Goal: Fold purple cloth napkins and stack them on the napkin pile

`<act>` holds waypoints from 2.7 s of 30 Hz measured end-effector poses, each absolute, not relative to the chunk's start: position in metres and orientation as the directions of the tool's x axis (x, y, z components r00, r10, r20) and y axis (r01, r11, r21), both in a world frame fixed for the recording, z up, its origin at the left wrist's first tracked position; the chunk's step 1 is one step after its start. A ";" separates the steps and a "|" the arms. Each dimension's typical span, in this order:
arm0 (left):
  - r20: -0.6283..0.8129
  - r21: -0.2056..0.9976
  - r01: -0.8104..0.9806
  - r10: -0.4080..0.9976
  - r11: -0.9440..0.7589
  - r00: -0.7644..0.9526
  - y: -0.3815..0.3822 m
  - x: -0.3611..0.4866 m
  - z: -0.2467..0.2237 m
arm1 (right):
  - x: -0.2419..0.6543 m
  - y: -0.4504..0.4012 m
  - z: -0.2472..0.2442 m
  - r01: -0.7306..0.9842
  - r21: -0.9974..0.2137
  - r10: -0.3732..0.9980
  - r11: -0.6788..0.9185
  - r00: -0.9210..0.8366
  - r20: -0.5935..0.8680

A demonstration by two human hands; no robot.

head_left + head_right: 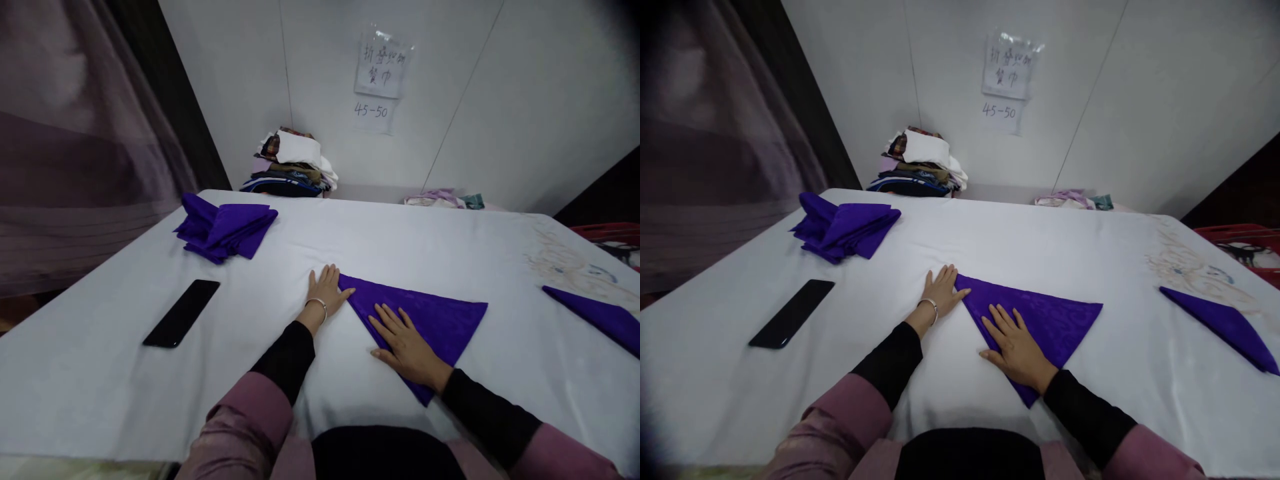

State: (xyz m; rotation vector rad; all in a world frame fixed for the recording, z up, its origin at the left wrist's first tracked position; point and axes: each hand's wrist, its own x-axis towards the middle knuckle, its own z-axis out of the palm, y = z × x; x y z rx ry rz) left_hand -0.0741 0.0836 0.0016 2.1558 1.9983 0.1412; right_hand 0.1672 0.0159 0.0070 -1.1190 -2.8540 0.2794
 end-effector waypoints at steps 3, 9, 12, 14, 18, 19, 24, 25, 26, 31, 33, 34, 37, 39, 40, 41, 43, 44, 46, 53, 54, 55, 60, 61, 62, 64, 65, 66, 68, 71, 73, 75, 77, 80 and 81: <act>-0.064 0.204 0.978 0.996 -0.042 0.056 0.086 -0.076 -0.001 | 0.167 0.016 0.008 0.665 -0.196 0.678 0.720 -0.735 -0.006; -0.034 0.212 0.977 0.999 0.030 -0.023 0.089 -0.083 0.002 | 0.168 0.017 0.006 0.664 -0.184 0.677 0.725 -0.736 0.007; 0.005 0.234 0.968 0.995 0.092 -0.096 0.085 -0.081 0.011 | 0.168 0.017 0.006 0.667 -0.176 0.678 0.724 -0.735 0.009; 0.091 0.239 0.969 0.992 0.066 -0.090 0.076 -0.069 0.017 | 0.168 0.017 0.005 0.667 -0.177 0.678 0.724 -0.735 0.008; 0.179 0.220 0.925 0.945 -0.310 0.274 0.049 -0.028 0.020 | 0.167 0.017 0.005 0.662 -0.181 0.674 0.727 -0.738 0.006; 0.165 0.225 0.877 0.904 -0.425 0.395 0.043 -0.018 0.018 | 0.167 0.017 0.005 0.662 -0.185 0.675 0.726 -0.738 0.009; 0.069 0.287 0.785 0.830 -0.548 0.554 0.028 0.001 0.002 | 0.166 0.017 0.004 0.660 -0.219 0.680 0.719 -0.732 0.026; 0.053 0.292 0.800 0.844 -0.523 0.533 0.029 -0.001 0.000 | 0.166 0.017 0.003 0.657 -0.218 0.678 0.721 -0.735 0.027; 0.040 0.292 0.814 0.857 -0.501 0.513 0.031 -0.004 -0.001 | 0.166 0.017 0.003 0.657 -0.214 0.677 0.723 -0.736 0.030; -0.018 0.263 0.880 0.909 -0.397 0.415 0.042 -0.017 -0.001 | 0.168 0.017 0.001 0.656 -0.180 0.671 0.733 -0.741 0.037; -0.043 0.250 0.911 0.937 -0.327 0.348 0.048 -0.023 0.000 | 0.168 0.017 0.002 0.649 -0.171 0.663 0.742 -0.748 0.035; -0.054 0.240 0.928 0.950 -0.286 0.307 0.051 -0.027 0.001 | 0.168 0.017 0.002 0.647 -0.170 0.661 0.743 -0.750 0.036; -0.077 0.203 0.965 0.980 -0.165 0.184 0.065 -0.042 0.001 | 0.168 0.017 0.002 0.653 -0.173 0.668 0.737 -0.743 0.041; -0.081 0.180 0.979 0.991 -0.092 0.108 0.074 -0.053 0.001 | 0.168 0.017 0.003 0.658 -0.178 0.672 0.732 -0.740 0.031; -0.085 0.172 0.983 0.994 -0.057 0.073 0.078 -0.057 0.002 | 0.168 0.017 0.003 0.658 -0.183 0.672 0.730 -0.740 0.024; -0.088 0.167 0.986 0.995 -0.026 0.041 0.082 -0.061 0.002 | 0.168 0.017 0.004 0.658 -0.190 0.672 0.729 -0.740 0.018; -0.092 0.161 0.987 0.996 0.017 -0.002 0.088 -0.067 0.002 | 0.167 0.017 0.006 0.659 -0.208 0.674 0.723 -0.738 0.008; -0.092 0.160 0.987 0.996 0.032 -0.018 0.089 -0.070 0.002 | 0.167 0.017 0.007 0.661 -0.218 0.678 0.718 -0.735 0.002; -0.079 0.154 0.986 0.996 0.064 -0.052 0.092 -0.074 0.002 | 0.166 0.017 0.010 0.668 -0.239 0.686 0.705 -0.728 -0.012; 0.170 0.167 0.984 0.982 0.055 -0.084 0.087 -0.069 0.007 | 0.164 0.017 0.022 0.664 -0.318 0.693 0.677 -0.720 -0.029; 0.221 0.169 0.985 0.975 -0.030 -0.008 0.084 -0.063 0.007 | 0.164 0.018 0.022 0.663 -0.320 0.693 0.677 -0.720 -0.025; 0.252 0.161 0.977 0.963 -0.139 0.095 0.081 -0.056 0.007 | 0.164 0.018 0.022 0.662 -0.319 0.694 0.678 -0.720 -0.018; 0.108 0.124 0.890 0.898 -0.438 0.427 0.070 -0.029 -0.001 | 0.163 0.019 0.017 0.654 -0.307 0.692 0.691 -0.721 0.022; 0.070 0.121 0.903 0.911 -0.412 0.407 0.070 -0.028 -0.004 | 0.163 0.019 0.016 0.652 -0.312 0.692 0.691 -0.722 0.025; 0.047 0.115 0.917 0.924 -0.383 0.380 0.071 -0.028 -0.005 | 0.163 0.019 0.016 0.649 -0.321 0.691 0.690 -0.723 0.022; 0.033 0.098 0.928 0.934 -0.358 0.357 0.073 -0.029 -0.007 | 0.163 0.020 0.018 0.641 -0.354 0.685 0.681 -0.728 -0.001; 0.032 0.090 0.929 0.933 -0.359 0.358 0.074 -0.030 -0.007 | 0.164 0.021 0.019 0.636 -0.378 0.682 0.672 -0.732 -0.019; 0.030 0.082 0.929 0.933 -0.361 0.359 0.074 -0.031 -0.007 | 0.165 0.022 0.021 0.632 -0.406 0.680 0.660 -0.733 -0.036; 0.023 0.073 0.930 0.933 -0.360 0.359 0.075 -0.032 -0.005 | 0.173 0.027 0.025 0.640 -0.448 0.692 0.624 -0.719 -0.063; 0.023 0.075 0.930 0.933 -0.360 0.359 0.074 -0.030 -0.003 | 0.200 0.038 0.026 0.735 -0.420 0.784 0.532 -0.615 -0.084; 0.033 0.079 0.929 0.932 -0.363 0.361 0.074 -0.030 -0.003 | 0.228 0.049 0.022 0.829 -0.350 0.864 0.436 -0.494 -0.094; 0.045 0.080 0.927 0.930 -0.366 0.364 0.074 -0.030 -0.004 | 0.260 0.061 0.016 0.906 -0.269 0.928 0.325 -0.361 -0.095; 0.048 0.079 0.928 0.931 -0.365 0.362 0.075 -0.031 -0.005 | 0.290 0.072 0.010 0.954 -0.201 0.966 0.222 -0.243 -0.085; 0.044 0.074 0.930 0.932 -0.361 0.359 0.076 -0.031 -0.006 | 0.322 0.086 0.002 0.986 -0.145 0.994 0.080 -0.091 -0.064; 0.044 0.073 0.929 0.932 -0.362 0.360 0.076 -0.031 -0.006 | 0.328 0.088 0.000 0.990 -0.136 0.997 0.046 -0.054 -0.057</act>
